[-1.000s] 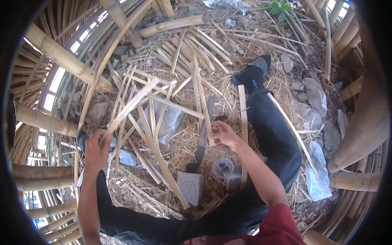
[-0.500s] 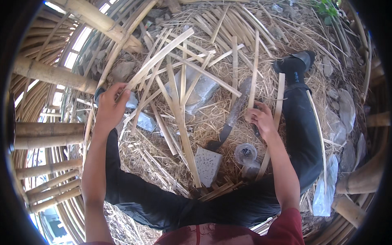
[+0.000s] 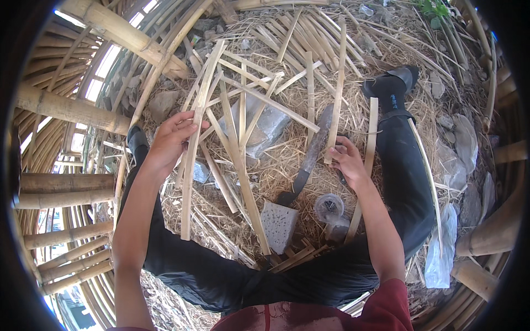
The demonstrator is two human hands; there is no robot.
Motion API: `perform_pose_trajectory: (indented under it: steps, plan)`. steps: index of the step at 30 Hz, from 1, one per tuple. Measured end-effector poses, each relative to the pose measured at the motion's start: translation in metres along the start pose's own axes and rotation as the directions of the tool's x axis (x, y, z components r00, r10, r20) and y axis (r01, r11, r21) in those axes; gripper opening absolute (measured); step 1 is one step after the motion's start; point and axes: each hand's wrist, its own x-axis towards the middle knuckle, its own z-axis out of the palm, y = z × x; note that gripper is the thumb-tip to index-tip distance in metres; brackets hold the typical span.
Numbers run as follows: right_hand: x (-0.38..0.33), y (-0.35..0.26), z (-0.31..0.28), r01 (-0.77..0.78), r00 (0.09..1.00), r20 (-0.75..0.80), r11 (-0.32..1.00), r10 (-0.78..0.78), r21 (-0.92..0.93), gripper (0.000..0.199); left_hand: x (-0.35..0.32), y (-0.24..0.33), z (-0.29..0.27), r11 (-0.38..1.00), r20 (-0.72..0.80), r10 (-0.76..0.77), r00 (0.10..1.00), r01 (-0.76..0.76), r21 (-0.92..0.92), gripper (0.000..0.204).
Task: The person weaves together thin bamboo strips to form a star-shaped pattern, occasionally using a small tool to push the strips into place and picking up additional strips from the ground.
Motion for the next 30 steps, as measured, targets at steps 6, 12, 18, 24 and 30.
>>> perform_pose_trajectory:
  steps: [6,12,18,24,30]
  plan:
    - [0.001,-0.007,0.008,0.174,0.985,0.022,0.983,-0.173,-0.062,0.037,0.072,0.036,0.040,0.967,-0.038,0.232,0.972,-0.235,-0.098,0.058]
    - [-0.009,-0.016,0.010,0.351,0.936,0.026,0.936,-0.350,-0.039,0.037,0.105,0.073,0.140,0.851,0.048,0.462,0.885,-0.458,0.256,0.067]
    - [-0.022,-0.015,0.030,0.399,0.916,0.091,0.913,-0.391,-0.090,0.034,0.056,-0.025,0.216,0.955,0.154,0.275,0.949,-0.288,0.067,0.046]
    - [-0.043,-0.005,0.068,0.277,0.929,0.267,0.960,-0.257,-0.038,0.033,0.018,-0.111,0.198,0.959,0.062,0.277,0.959,-0.272,-0.074,0.038]
    - [-0.033,0.024,0.070,0.141,0.965,0.243,0.979,-0.102,-0.149,0.032,-0.017,-0.162,0.152,0.985,-0.450,0.042,0.892,-0.112,-0.129,0.030]
